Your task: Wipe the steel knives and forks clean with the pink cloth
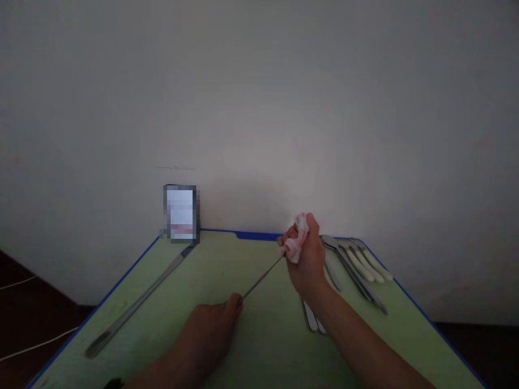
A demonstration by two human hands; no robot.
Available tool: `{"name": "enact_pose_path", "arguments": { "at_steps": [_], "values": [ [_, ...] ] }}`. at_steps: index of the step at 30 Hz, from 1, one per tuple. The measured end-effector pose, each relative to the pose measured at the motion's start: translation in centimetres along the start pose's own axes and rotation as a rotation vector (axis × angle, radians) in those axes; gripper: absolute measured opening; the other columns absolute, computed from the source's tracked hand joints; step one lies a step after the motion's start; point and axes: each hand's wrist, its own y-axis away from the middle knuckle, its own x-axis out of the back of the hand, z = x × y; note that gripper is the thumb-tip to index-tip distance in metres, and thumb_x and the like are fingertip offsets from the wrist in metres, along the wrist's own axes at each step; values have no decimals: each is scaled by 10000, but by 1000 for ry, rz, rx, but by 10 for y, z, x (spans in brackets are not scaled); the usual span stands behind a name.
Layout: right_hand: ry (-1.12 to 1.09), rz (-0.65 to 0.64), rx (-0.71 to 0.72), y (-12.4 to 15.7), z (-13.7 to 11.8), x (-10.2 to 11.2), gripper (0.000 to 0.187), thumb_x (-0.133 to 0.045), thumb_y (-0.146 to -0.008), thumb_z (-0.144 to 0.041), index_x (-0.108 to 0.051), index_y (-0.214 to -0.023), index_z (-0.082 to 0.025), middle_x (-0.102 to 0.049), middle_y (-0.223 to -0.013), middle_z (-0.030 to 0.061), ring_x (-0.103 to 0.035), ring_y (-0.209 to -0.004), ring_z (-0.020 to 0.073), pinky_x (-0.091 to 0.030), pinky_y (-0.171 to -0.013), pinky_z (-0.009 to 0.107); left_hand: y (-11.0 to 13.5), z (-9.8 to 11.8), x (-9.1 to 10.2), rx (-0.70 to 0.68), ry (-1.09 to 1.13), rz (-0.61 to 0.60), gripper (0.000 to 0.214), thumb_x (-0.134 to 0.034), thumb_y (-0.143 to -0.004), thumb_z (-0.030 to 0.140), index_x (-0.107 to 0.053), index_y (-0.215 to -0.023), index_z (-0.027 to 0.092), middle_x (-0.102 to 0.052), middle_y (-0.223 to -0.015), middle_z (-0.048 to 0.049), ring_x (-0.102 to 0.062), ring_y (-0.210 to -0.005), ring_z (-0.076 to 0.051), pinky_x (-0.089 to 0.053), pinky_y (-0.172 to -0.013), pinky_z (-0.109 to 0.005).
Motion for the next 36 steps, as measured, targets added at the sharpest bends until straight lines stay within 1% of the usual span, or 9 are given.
{"name": "enact_pose_path", "arguments": {
  "at_steps": [4, 9, 13, 17, 21, 24, 29, 32, 36],
  "values": [
    [230, 25, 39, 20, 37, 4, 527, -457, -763, -688, -441, -560, -202, -436, -445, -58, -410, -364, 76, -344, -370, 202, -1, -1, -2, -10, -61, 4, 378, -219, -945, 297, -527, -1115, 158, -715, -817, -135, -680, -721, -266, -459, -639, -333],
    [455, -117, -102, 46, 76, 9, 583, -427, -749, -725, -509, -539, -187, -505, -435, -15, -462, -391, 103, -350, -387, 220, -1, 2, 3, 7, 44, 2, 358, -219, -940, 259, -494, -1148, 165, -682, -746, -91, -650, -632, -225, -420, -603, -293],
    [397, -223, -77, 34, 57, 8, 636, -366, -790, -713, -595, -586, -156, -613, -513, 34, -542, -422, 120, -424, -426, 230, 3, 0, 9, -99, 461, -13, 390, -184, -958, 387, -507, -888, 179, -574, -670, -22, -543, -596, -166, -389, -569, -250],
    [335, -152, 78, 3, 16, 9, 585, -439, -785, -678, -652, -688, -142, -694, -643, 60, -590, -453, 131, -464, -442, 238, 6, -4, 13, -219, 712, -122, 420, -245, -941, 515, -447, -761, 194, -479, -674, 24, -462, -632, -129, -393, -610, -221],
    [304, -84, 151, -6, 8, 11, 603, -418, -804, -669, -669, -682, -134, -702, -653, 74, -609, -469, 143, -477, -447, 245, 9, -2, 16, -238, 733, -181, 429, -259, -937, 526, -426, -724, 194, -462, -675, 26, -451, -648, -128, -383, -646, -226],
    [382, -97, 60, 14, 33, 10, 621, -405, -802, -680, -679, -693, -134, -701, -632, 78, -602, -439, 144, -463, -423, 239, 8, -3, 13, -221, 775, -186, 453, -260, -924, 558, -416, -705, 193, -453, -665, 24, -436, -642, -130, -375, -634, -229],
    [480, -254, -112, 44, 65, 7, 676, -386, -793, -700, -693, -633, -119, -687, -592, 92, -603, -449, 146, -462, -437, 235, 0, -8, 3, -156, 951, -159, 468, -295, -887, 627, -431, -780, 191, -413, -657, 35, -371, -593, -120, -335, -547, -226],
    [456, -256, -72, 31, 46, 6, 626, -422, -806, -662, -704, -681, -117, -718, -674, 105, -630, -491, 157, -489, -479, 250, 1, -9, 6, -172, 914, -150, 475, -299, -889, 624, -418, -738, 189, -399, -651, 37, -368, -599, -118, -333, -562, -228],
    [346, -99, 94, -1, 9, 9, 587, -437, -811, -645, -696, -715, -127, -726, -695, 91, -633, -483, 159, -498, -476, 258, 5, -8, 14, -234, 839, -224, 458, -300, -915, 577, -437, -723, 185, -437, -676, 30, -417, -644, -122, -357, -621, -221]
  ]
}}
